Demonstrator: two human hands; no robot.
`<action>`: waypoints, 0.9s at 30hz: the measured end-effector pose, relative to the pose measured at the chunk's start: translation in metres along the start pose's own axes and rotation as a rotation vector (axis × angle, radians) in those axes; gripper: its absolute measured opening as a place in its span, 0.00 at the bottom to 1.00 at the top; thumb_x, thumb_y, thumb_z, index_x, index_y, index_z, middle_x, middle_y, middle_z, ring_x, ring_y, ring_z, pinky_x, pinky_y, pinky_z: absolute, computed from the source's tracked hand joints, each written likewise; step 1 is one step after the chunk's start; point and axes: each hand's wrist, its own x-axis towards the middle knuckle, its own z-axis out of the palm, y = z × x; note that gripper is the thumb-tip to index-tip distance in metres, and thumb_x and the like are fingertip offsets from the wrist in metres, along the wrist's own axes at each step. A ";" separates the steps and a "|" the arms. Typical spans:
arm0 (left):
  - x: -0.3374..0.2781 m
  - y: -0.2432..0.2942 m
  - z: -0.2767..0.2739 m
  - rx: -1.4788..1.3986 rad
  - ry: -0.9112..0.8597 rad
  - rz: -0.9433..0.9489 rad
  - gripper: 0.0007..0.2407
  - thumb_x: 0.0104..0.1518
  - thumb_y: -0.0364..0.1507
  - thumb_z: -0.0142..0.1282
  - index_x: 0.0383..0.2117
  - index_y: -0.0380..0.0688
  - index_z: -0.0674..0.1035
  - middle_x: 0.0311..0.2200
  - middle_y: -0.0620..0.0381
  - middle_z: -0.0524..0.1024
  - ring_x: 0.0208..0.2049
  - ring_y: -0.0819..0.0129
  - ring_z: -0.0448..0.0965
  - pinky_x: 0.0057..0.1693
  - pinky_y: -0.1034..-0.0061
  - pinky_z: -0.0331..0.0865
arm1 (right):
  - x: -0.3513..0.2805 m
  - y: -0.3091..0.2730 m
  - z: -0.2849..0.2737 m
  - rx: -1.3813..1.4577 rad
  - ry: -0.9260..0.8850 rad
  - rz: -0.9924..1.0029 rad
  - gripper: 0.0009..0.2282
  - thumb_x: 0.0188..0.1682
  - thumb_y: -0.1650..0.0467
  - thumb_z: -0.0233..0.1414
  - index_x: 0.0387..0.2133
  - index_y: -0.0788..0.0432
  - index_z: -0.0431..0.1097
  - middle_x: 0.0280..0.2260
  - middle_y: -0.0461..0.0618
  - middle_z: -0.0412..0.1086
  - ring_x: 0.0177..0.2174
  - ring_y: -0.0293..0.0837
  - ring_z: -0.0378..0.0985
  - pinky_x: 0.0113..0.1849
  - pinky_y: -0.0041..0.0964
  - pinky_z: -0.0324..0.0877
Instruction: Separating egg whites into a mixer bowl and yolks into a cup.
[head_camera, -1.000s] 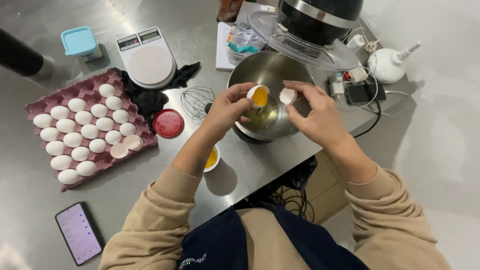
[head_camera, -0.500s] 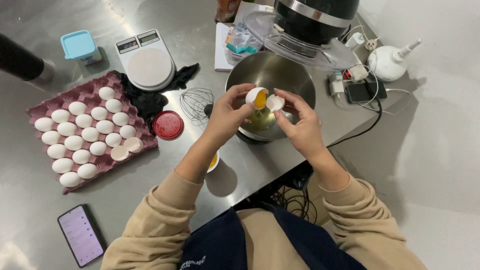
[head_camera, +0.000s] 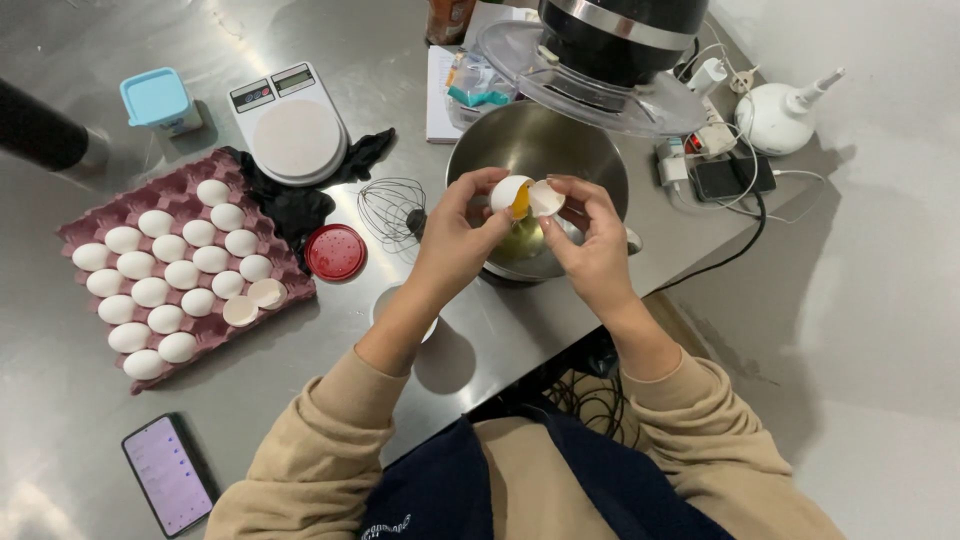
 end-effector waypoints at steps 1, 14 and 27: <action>-0.001 0.000 0.000 0.001 -0.002 0.001 0.18 0.57 0.26 0.61 0.54 0.39 0.75 0.46 0.57 0.78 0.40 0.75 0.77 0.48 0.80 0.75 | 0.000 0.001 0.001 0.001 0.002 -0.001 0.17 0.53 0.79 0.55 0.55 0.65 0.65 0.58 0.53 0.65 0.57 0.46 0.73 0.59 0.39 0.70; -0.011 0.024 0.008 0.443 0.092 0.236 0.19 0.54 0.25 0.63 0.53 0.45 0.76 0.48 0.54 0.75 0.40 0.63 0.80 0.45 0.74 0.76 | -0.002 0.018 0.003 0.134 0.001 0.024 0.16 0.53 0.79 0.56 0.53 0.64 0.63 0.57 0.54 0.65 0.57 0.46 0.72 0.59 0.40 0.70; -0.016 0.041 0.011 0.609 0.103 0.338 0.20 0.54 0.26 0.62 0.55 0.49 0.75 0.52 0.53 0.74 0.46 0.55 0.81 0.47 0.69 0.77 | -0.005 0.020 0.002 0.452 0.002 0.157 0.16 0.54 0.78 0.55 0.54 0.64 0.62 0.57 0.53 0.66 0.56 0.43 0.71 0.59 0.38 0.68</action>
